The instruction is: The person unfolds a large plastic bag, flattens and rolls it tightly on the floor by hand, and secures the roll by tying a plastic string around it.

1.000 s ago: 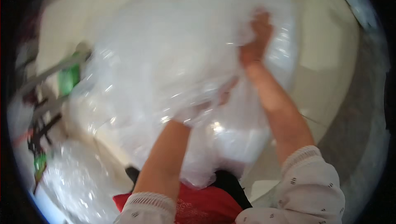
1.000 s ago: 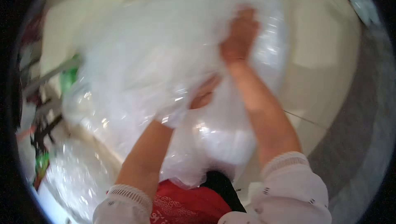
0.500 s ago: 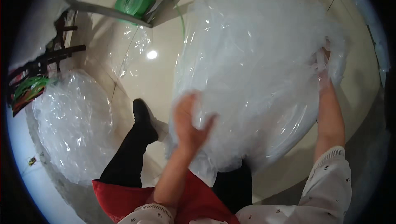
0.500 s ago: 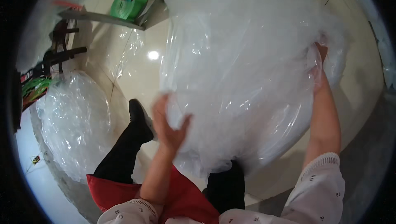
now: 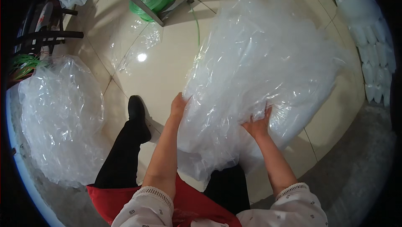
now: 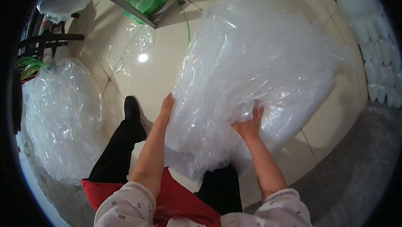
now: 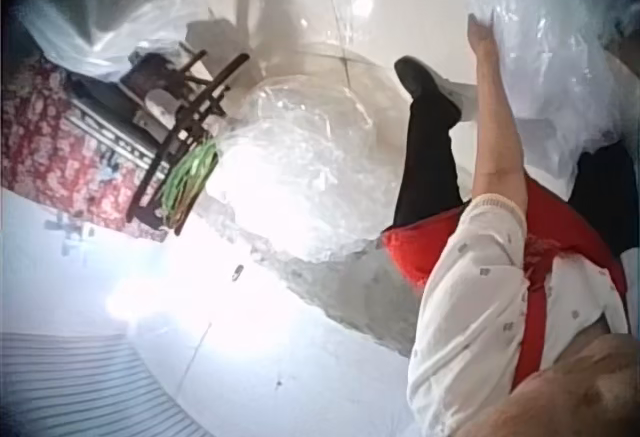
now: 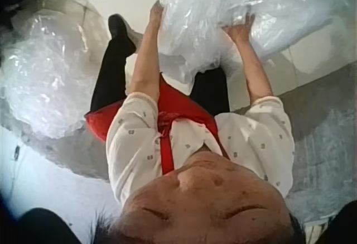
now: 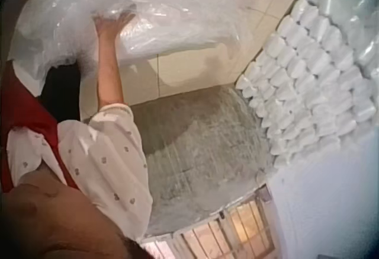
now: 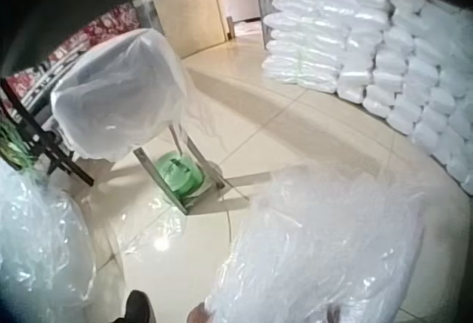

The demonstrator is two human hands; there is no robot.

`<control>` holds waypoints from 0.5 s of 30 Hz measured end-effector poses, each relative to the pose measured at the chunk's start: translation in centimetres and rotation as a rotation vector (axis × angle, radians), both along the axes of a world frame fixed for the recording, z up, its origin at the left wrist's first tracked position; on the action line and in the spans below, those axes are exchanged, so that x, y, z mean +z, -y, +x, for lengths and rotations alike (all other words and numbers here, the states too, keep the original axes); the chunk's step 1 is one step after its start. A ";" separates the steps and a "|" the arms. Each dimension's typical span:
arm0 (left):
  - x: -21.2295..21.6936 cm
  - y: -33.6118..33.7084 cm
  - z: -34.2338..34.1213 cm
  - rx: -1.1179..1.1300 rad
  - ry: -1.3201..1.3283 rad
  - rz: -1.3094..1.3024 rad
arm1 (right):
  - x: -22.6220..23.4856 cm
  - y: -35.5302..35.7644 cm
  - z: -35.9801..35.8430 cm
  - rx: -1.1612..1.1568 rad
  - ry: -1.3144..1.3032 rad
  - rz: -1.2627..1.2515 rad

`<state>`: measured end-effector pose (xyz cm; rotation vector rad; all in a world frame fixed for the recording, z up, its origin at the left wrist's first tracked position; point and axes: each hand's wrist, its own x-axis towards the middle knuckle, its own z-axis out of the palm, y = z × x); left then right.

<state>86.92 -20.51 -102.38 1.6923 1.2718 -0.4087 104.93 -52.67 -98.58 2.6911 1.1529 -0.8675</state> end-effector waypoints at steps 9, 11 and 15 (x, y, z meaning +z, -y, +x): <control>14.6 15.7 3.3 0.260 0.425 0.151 | -0.1 2.4 0.3 -0.039 -0.039 -0.057; 18.0 20.5 4.9 0.060 0.280 0.155 | 0.2 3.4 0.2 -0.051 -0.063 0.000; 22.1 27.4 6.3 -0.339 0.587 0.047 | 1.3 6.4 -0.3 -0.107 -0.110 0.211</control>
